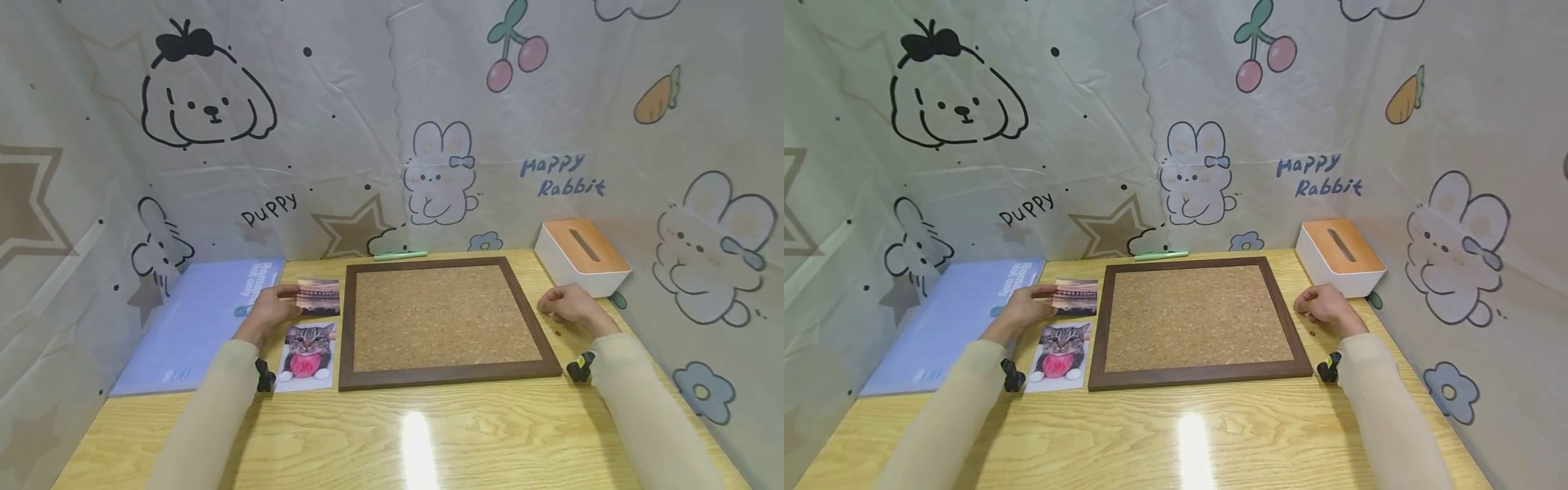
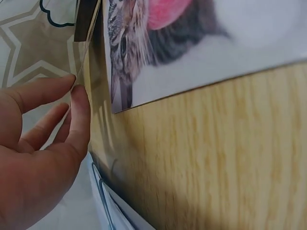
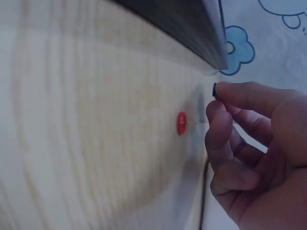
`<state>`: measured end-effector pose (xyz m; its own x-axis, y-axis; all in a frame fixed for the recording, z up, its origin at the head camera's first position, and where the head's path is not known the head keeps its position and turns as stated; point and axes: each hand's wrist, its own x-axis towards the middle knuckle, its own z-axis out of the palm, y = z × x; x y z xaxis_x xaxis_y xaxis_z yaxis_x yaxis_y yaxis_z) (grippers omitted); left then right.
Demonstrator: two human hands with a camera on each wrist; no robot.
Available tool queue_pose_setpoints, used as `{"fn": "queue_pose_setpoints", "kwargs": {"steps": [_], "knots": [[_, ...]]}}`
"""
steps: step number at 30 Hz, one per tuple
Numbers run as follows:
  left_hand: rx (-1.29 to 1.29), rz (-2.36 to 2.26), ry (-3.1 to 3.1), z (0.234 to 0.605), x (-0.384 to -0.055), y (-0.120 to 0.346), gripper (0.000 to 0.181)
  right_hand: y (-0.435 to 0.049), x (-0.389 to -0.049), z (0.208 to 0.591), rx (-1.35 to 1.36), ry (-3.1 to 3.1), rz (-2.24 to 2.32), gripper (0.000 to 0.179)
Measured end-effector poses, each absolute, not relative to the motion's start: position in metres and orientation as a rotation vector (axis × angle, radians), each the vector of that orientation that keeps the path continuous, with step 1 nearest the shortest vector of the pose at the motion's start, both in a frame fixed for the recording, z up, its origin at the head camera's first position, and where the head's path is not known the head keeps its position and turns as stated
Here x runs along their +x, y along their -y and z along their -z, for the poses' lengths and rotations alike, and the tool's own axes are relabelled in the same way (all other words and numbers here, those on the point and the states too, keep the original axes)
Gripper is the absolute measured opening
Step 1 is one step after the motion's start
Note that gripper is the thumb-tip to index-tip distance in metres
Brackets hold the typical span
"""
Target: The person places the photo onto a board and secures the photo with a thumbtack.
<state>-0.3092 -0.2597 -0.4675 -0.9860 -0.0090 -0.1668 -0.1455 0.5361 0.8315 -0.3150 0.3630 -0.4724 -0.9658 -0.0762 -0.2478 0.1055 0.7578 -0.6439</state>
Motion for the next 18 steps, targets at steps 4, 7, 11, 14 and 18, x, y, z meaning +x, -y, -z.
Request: {"fn": "queue_pose_setpoints", "kwargs": {"steps": [4,7,11,14,18], "knots": [[-0.085,-1.506,-2.588,0.467,-0.307,0.26,0.065,-0.363,-0.312,0.465,-0.005,-2.687,1.023,0.021],[-0.048,-1.564,-2.544,0.466,-0.305,0.262,0.064,-0.36,-0.31,0.459,-0.034,-2.699,1.023,0.022],[-0.019,-1.62,-2.493,0.462,-0.3,0.264,0.062,-0.356,-0.309,0.452,-0.062,-2.736,1.018,0.021],[-0.018,-1.606,-2.481,0.459,-0.297,0.266,0.054,-0.353,-0.309,0.447,-0.083,-2.764,1.009,0.021],[-0.04,-1.568,-2.462,0.459,-0.295,0.269,0.045,-0.347,-0.309,0.441,-0.106,-2.783,1.012,0.021]]}}
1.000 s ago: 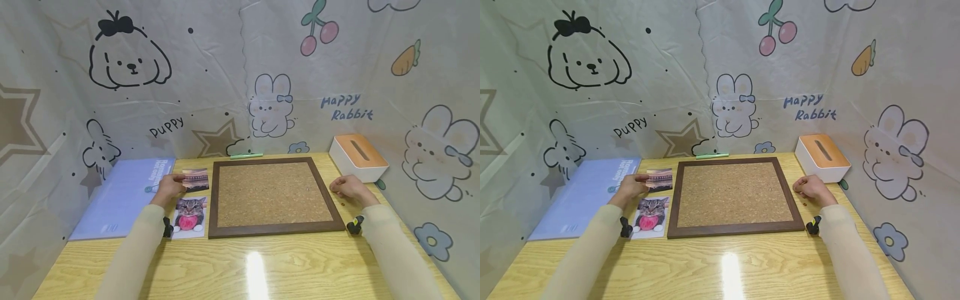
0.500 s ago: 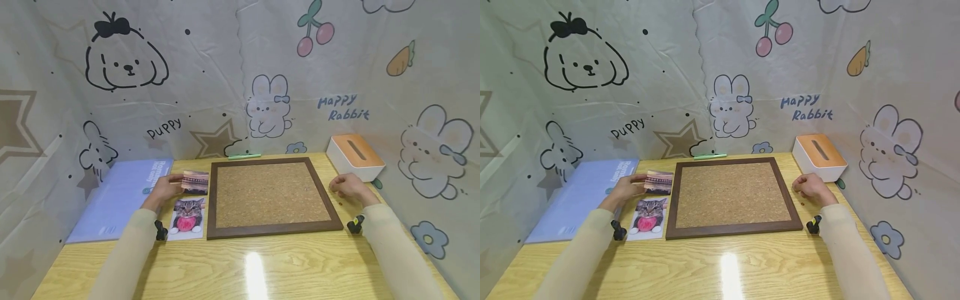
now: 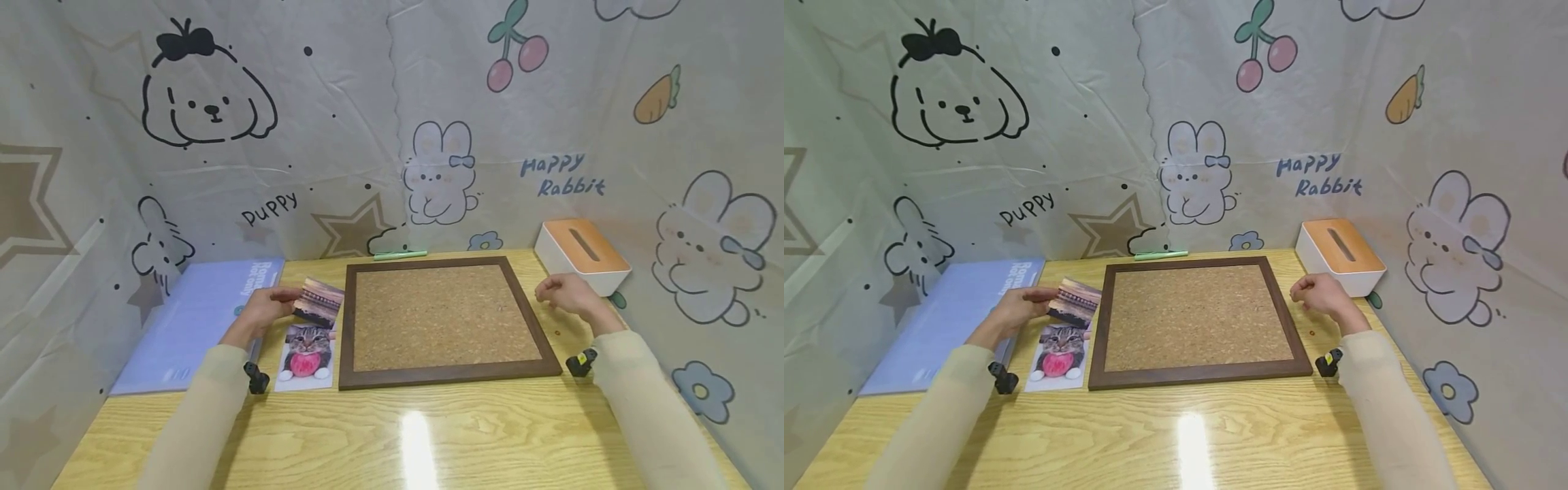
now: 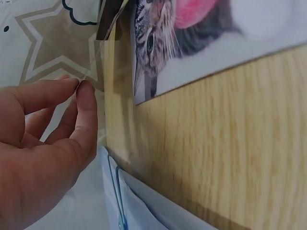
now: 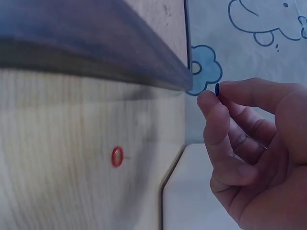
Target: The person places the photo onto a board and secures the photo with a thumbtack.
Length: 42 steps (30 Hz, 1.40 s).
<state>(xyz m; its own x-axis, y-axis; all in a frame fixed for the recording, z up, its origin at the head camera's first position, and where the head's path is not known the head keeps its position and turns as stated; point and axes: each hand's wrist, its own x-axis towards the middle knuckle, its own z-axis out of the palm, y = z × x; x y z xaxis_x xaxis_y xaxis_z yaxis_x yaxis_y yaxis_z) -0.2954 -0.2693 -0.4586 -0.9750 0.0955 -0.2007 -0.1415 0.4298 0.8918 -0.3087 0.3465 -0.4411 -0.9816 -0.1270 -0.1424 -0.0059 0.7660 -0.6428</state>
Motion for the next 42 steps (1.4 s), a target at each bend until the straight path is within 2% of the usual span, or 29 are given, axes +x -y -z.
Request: {"fn": "queue_pose_setpoints", "kwargs": {"steps": [15,21,29,42], "knots": [[-0.158,-1.619,-2.481,0.45,-0.292,0.275,0.048,-0.33,-0.312,0.429,-0.096,-2.784,1.03,0.021],[-0.129,-1.64,-2.457,0.447,-0.292,0.269,0.048,-0.322,-0.312,0.424,-0.134,-2.793,1.052,0.022],[0.04,-1.674,-2.43,0.442,-0.289,0.251,0.049,-0.308,-0.313,0.421,-0.195,-2.798,1.09,0.024],[0.095,-1.649,-2.433,0.443,-0.282,0.202,0.043,-0.277,-0.312,0.416,-0.252,-2.745,1.188,0.019]]}}
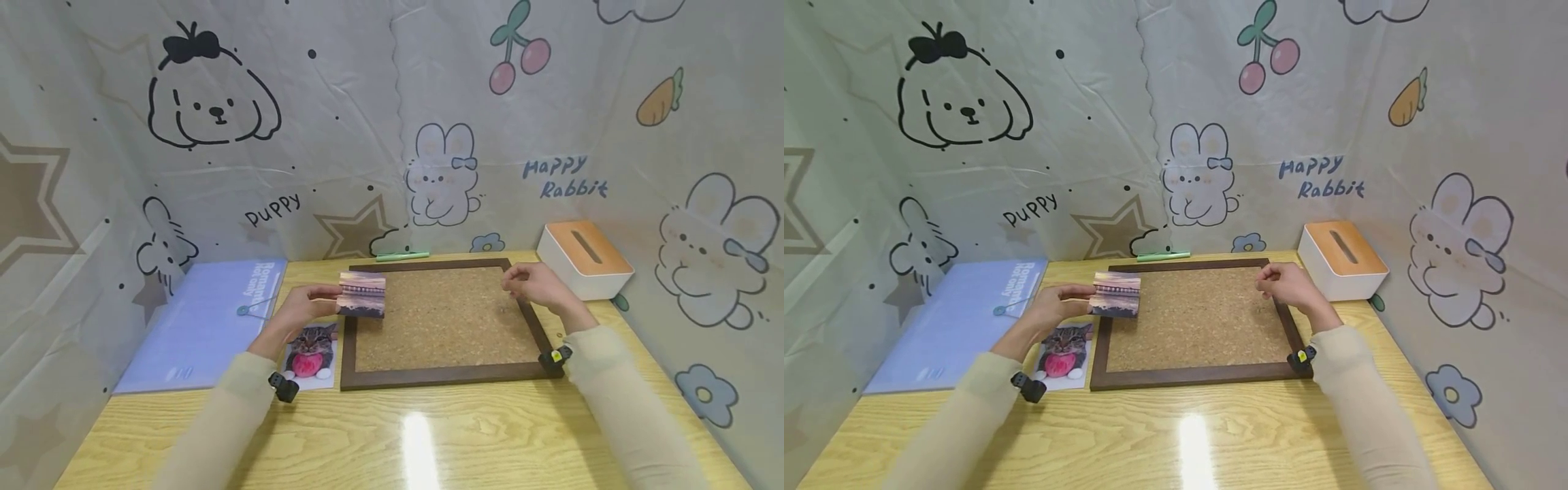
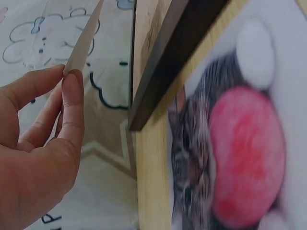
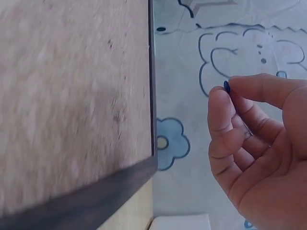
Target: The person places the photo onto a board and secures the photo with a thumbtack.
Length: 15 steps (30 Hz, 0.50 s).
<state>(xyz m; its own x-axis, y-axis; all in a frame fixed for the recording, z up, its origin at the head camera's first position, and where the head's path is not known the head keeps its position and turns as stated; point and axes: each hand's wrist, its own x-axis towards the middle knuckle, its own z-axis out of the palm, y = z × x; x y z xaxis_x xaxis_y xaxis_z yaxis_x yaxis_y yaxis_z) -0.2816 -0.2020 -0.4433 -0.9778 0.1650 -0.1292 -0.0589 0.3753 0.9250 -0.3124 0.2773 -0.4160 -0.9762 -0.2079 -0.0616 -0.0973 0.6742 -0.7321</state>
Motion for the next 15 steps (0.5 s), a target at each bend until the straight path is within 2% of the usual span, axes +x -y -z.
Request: {"fn": "queue_pose_setpoints", "kwargs": {"steps": [15], "knots": [[0.093,-1.652,-2.378,0.453,-0.268,0.157,0.038,-0.238,-0.316,0.409,-0.33,-2.737,1.199,0.014]]}}
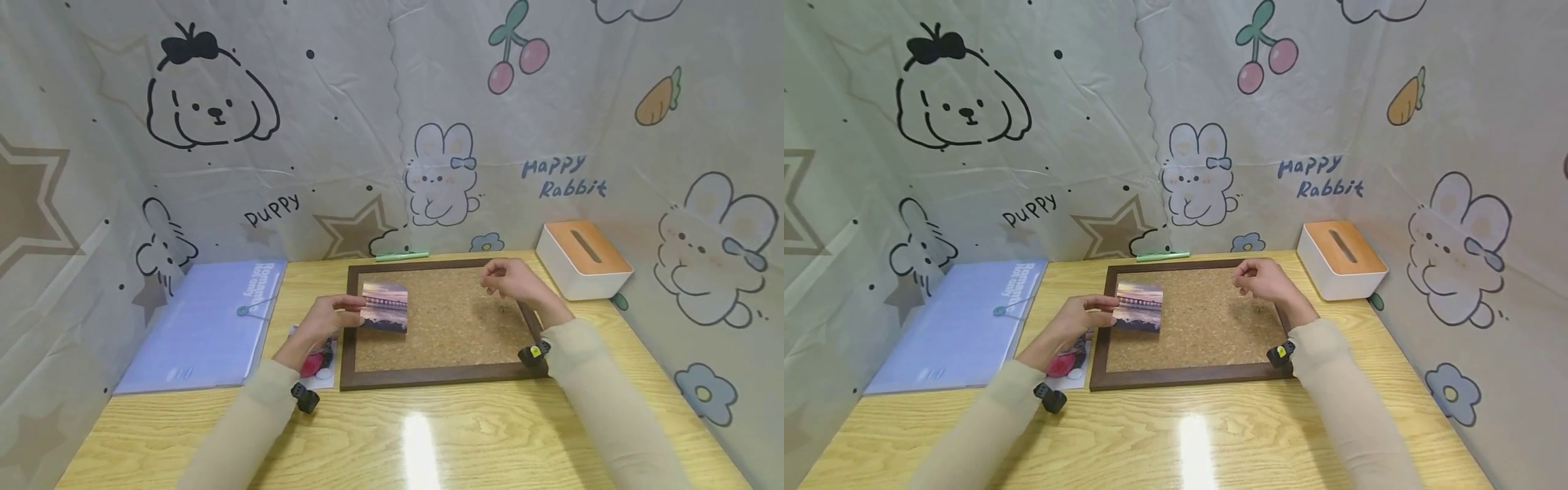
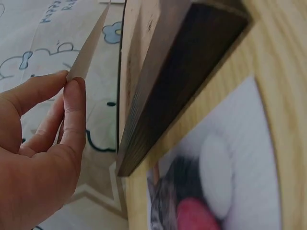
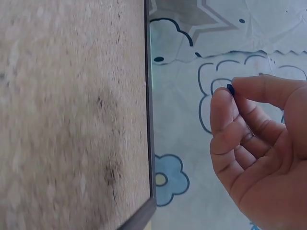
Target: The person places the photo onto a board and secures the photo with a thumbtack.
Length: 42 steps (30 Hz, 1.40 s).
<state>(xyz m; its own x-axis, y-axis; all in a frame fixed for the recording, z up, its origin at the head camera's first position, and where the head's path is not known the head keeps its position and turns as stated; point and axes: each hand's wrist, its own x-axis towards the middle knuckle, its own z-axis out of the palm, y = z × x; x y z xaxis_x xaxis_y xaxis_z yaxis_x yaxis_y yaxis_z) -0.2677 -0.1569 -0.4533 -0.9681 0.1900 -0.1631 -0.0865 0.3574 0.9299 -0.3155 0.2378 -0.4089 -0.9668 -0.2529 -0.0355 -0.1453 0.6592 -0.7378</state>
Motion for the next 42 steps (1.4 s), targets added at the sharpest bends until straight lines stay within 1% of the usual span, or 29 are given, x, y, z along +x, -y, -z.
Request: {"fn": "queue_pose_setpoints", "kwargs": {"steps": [6,13,21,29,35,42], "knots": [[0.095,-1.619,-2.391,0.46,-0.266,0.144,0.034,-0.222,-0.32,0.412,-0.391,-2.739,1.219,0.013],[0.08,-1.556,-2.449,0.464,-0.266,0.133,0.036,-0.208,-0.322,0.422,-0.418,-2.689,1.259,0.016],[0.114,-1.374,-2.598,0.467,-0.265,0.126,0.035,-0.19,-0.325,0.431,-0.468,-2.658,1.231,0.011],[0.182,-1.261,-2.674,0.466,-0.263,0.121,0.035,-0.17,-0.328,0.438,-0.415,-2.668,1.121,0.013],[0.237,-1.19,-2.737,0.467,-0.263,0.119,0.035,-0.151,-0.332,0.445,-0.378,-2.582,1.177,0.015],[0.253,-1.125,-2.772,0.467,-0.264,0.117,0.034,-0.131,-0.336,0.454,-0.354,-2.526,1.254,0.009]]}}
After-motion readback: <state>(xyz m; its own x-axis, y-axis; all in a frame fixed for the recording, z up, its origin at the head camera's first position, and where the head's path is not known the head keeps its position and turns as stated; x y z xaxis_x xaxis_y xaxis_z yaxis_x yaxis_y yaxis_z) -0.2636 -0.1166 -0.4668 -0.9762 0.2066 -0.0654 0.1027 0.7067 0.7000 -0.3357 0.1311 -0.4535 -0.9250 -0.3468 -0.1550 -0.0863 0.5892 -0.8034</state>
